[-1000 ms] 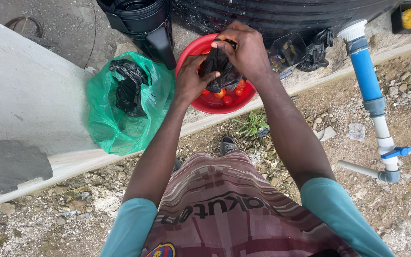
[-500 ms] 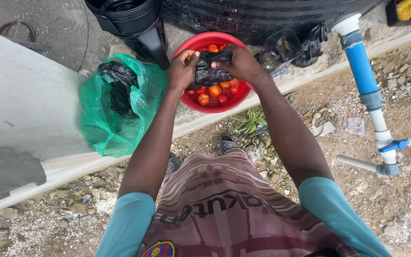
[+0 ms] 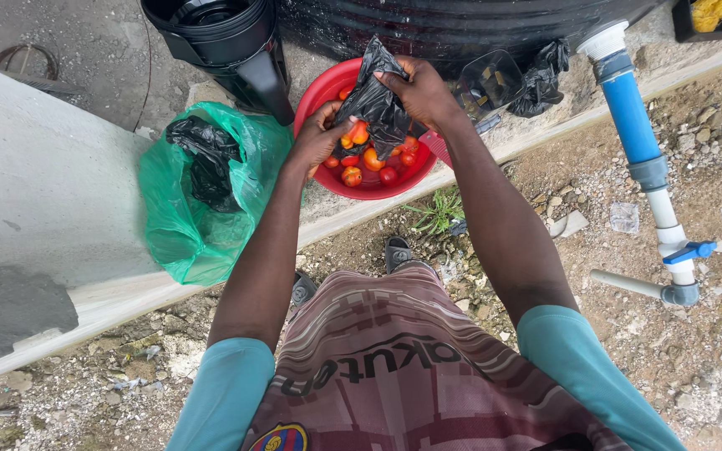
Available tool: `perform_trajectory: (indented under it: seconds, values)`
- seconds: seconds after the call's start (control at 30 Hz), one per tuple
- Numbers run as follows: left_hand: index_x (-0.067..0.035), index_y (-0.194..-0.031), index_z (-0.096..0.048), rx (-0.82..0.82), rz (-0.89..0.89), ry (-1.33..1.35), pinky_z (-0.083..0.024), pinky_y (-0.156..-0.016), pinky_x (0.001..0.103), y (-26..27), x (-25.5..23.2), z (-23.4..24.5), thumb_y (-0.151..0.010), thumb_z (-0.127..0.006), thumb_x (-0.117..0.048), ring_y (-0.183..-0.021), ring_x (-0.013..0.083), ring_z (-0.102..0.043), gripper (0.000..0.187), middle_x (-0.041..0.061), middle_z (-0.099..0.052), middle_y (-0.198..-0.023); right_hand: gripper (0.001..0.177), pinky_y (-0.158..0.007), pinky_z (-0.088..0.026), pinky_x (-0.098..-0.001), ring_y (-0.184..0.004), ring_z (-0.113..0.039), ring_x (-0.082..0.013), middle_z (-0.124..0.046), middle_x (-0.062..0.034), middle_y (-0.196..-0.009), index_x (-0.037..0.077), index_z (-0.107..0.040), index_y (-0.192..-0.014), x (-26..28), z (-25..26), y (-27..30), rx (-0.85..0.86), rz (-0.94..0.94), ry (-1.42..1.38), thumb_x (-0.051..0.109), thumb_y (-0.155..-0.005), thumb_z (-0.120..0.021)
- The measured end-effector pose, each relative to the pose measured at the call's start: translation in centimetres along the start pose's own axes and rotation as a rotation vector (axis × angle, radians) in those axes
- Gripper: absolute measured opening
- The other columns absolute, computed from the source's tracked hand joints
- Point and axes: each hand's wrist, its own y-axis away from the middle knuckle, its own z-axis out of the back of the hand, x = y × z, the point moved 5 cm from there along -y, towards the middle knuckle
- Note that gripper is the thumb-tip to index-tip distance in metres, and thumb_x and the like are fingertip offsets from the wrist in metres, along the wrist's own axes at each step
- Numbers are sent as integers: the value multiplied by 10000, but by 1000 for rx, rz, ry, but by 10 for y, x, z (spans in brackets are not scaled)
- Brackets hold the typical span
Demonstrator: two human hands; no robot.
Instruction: The person removes tomatoes from a plastic bag, places them into a red bowl, washes them under a water faucet, and then uses a knife to cut them into smaller pieces within the bowl.
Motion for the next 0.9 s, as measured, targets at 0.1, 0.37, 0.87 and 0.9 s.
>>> perform_trajectory:
  seconds: [0.1,0.37,0.87,0.9]
  values:
    - [-31,-1306,-648,-33,4,150,-470,-977,267,-3,5,0,-1063,-645,-139,-1086,97,-593,266,24,-682,-1149,243,-869,-568,-269,-938,-665,-56,-763,-8,-1060,41,-715,-1194,-12,-2,-6,-6,-9,-159,215,-1037,-654]
    - [-73,-1235,-638,-193,22,517,-540,-964,294,-3,-10,1,-1028,-548,-104,-1061,107,-653,228,21,-706,-1142,364,-906,-521,-277,-983,-665,-86,-752,-17,-1101,98,-645,-1302,-28,-7,-13,-99,-223,157,359,-1059,-573]
    - [-208,-1357,-539,-441,294,524,-569,-929,558,-40,97,25,-1035,-621,-285,-972,219,-542,341,14,-569,-1223,367,-935,-560,-243,-1066,-652,-70,-735,-29,-1197,15,-663,-1316,-11,-10,-18,84,-36,-291,273,-1057,-645]
    - [-166,-1378,-554,-430,255,595,-581,-964,614,-45,103,26,-1058,-625,-277,-965,250,-484,346,86,-552,-1224,395,-919,-575,-256,-1046,-666,-81,-739,-36,-1171,14,-658,-1296,-13,-7,-16,61,-76,-294,301,-1027,-666]
